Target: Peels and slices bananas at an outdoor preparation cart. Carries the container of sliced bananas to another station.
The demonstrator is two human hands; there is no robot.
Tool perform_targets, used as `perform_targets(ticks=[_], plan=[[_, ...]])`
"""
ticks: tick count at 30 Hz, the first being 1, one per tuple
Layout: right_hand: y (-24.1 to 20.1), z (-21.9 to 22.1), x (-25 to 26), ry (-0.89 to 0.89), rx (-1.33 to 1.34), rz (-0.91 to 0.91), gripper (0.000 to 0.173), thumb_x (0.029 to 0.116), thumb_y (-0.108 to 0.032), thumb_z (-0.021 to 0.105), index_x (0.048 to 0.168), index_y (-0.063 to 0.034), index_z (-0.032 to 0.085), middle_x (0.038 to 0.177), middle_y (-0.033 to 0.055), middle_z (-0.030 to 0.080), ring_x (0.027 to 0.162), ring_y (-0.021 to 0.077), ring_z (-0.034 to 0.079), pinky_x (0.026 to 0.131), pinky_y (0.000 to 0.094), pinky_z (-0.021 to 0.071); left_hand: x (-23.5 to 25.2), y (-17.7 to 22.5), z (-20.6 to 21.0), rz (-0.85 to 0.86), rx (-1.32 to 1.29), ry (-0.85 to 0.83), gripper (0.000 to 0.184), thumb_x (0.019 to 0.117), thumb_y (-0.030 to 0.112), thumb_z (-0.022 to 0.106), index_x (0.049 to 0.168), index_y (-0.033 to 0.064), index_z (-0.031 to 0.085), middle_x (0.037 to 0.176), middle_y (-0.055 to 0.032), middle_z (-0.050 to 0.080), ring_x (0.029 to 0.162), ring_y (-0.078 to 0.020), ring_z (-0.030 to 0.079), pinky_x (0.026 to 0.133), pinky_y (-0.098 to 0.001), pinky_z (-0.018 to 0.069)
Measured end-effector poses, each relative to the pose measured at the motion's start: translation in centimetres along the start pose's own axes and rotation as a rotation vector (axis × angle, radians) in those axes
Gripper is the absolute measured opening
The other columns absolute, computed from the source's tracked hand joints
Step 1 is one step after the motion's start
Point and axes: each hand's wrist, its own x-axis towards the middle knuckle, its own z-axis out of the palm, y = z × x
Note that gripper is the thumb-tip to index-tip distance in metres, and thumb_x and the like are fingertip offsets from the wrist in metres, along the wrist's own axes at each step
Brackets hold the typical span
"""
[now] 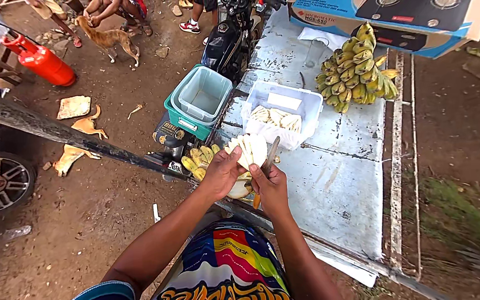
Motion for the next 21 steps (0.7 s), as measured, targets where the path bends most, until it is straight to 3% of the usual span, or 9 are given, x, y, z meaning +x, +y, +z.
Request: perform_targets(ticks=[2, 4, 6, 9, 14, 17, 19, 21], plan=[[0.0, 0.5, 0.2, 0.014, -0.061, 0.010, 0.011, 0.0992, -0.009, 0.066, 0.093, -0.0004, 0.065, 0.063, 0.0018, 0.057, 0.047, 0.0055, 0.045, 0.045, 0.0207, 0.0404, 0.1, 0.3, 0.2, -0.007, 0.078, 0.062, 0.012, 0.1008, 0.003, 0.059, 0.111, 0.0025, 0.066, 0.102, -0.0124, 0.073, 0.090, -0.0187, 0.073, 0.086, -0.0368, 0.0615], [-0.3, 0.4, 0.9, 0.015, -0.204, 0.029, 0.015, 0.0954, -0.015, 0.073, 0.091, -0.0021, 0.066, 0.067, 0.0026, 0.064, 0.049, 0.0066, 0.051, 0.046, 0.0220, 0.0431, 0.7, 1.0, 0.4, -0.083, 0.145, 0.169, 0.013, 0.1015, 0.003, 0.059, 0.112, -0.0014, 0.064, 0.098, -0.0145, 0.072, 0.083, -0.0192, 0.072, 0.079, -0.0351, 0.0613], [-0.7, -0.5, 1.4, 0.011, -0.314, 0.045, 0.021, 0.0924, -0.022, 0.076, 0.099, -0.0020, 0.072, 0.077, 0.0032, 0.074, 0.057, 0.0066, 0.060, 0.051, 0.0225, 0.0480, 1.6, 1.9, 0.1, -0.185, 0.161, 0.274, 0.017, 0.1033, 0.006, 0.058, 0.118, -0.0018, 0.060, 0.101, -0.0164, 0.072, 0.087, -0.0228, 0.072, 0.082, -0.0389, 0.0614], [-0.8, -2.8, 1.4, 0.099, -0.350, -0.021, 0.025, 0.1012, -0.023, 0.064, 0.111, -0.0006, 0.072, 0.079, 0.0006, 0.073, 0.052, 0.0022, 0.052, 0.046, 0.0193, 0.0400, 3.6, 3.3, -0.9, -0.187, 0.261, 0.312, 0.019, 0.1018, 0.003, 0.059, 0.120, -0.0023, 0.059, 0.102, -0.0153, 0.072, 0.086, -0.0225, 0.072, 0.081, -0.0393, 0.0619], [-0.2, -7.8, -0.2, 0.334, -0.329, 0.047, 0.024, 0.1054, -0.018, 0.059, 0.110, 0.0016, 0.072, 0.077, 0.0045, 0.071, 0.045, 0.0061, 0.045, 0.041, 0.0214, 0.0359, 9.6, 4.5, -1.0, -0.054, 0.729, 0.102, 0.035, 0.0994, 0.011, 0.067, 0.131, 0.0031, 0.056, 0.117, -0.0109, 0.070, 0.100, -0.0202, 0.071, 0.089, -0.0407, 0.0605], [0.6, -10.8, -0.4, 0.363, -0.337, 0.098, 0.022, 0.1048, -0.017, 0.060, 0.110, 0.0012, 0.072, 0.076, 0.0043, 0.071, 0.045, 0.0064, 0.045, 0.041, 0.0214, 0.0359, 16.9, 3.8, 0.5, -0.002, 1.085, 0.024, 0.042, 0.0945, 0.013, 0.072, 0.131, -0.0028, 0.057, 0.115, -0.0183, 0.069, 0.104, -0.0262, 0.070, 0.093, -0.0477, 0.0585], [1.2, -12.2, -0.6, 0.358, -0.354, 0.113, 0.021, 0.1044, -0.017, 0.060, 0.109, 0.0000, 0.073, 0.075, 0.0028, 0.070, 0.045, 0.0062, 0.046, 0.041, 0.0214, 0.0358, 21.6, 2.7, 1.9, -0.068, 1.286, -0.060, 0.040, 0.0930, 0.014, 0.073, 0.127, -0.0034, 0.060, 0.115, -0.0217, 0.068, 0.106, -0.0311, 0.068, 0.095, -0.0539, 0.0550], [1.7, -13.3, -0.4, 0.354, -0.372, 0.118, 0.020, 0.1037, -0.017, 0.062, 0.108, -0.0012, 0.073, 0.075, 0.0015, 0.070, 0.047, 0.0059, 0.047, 0.042, 0.0212, 0.0367, 25.7, 1.1, 3.1, -0.201, 1.374, -0.174, 0.040, 0.0925, 0.012, 0.074, 0.127, -0.0036, 0.061, 0.116, -0.0231, 0.068, 0.105, -0.0323, 0.069, 0.094, -0.0539, 0.0561]])
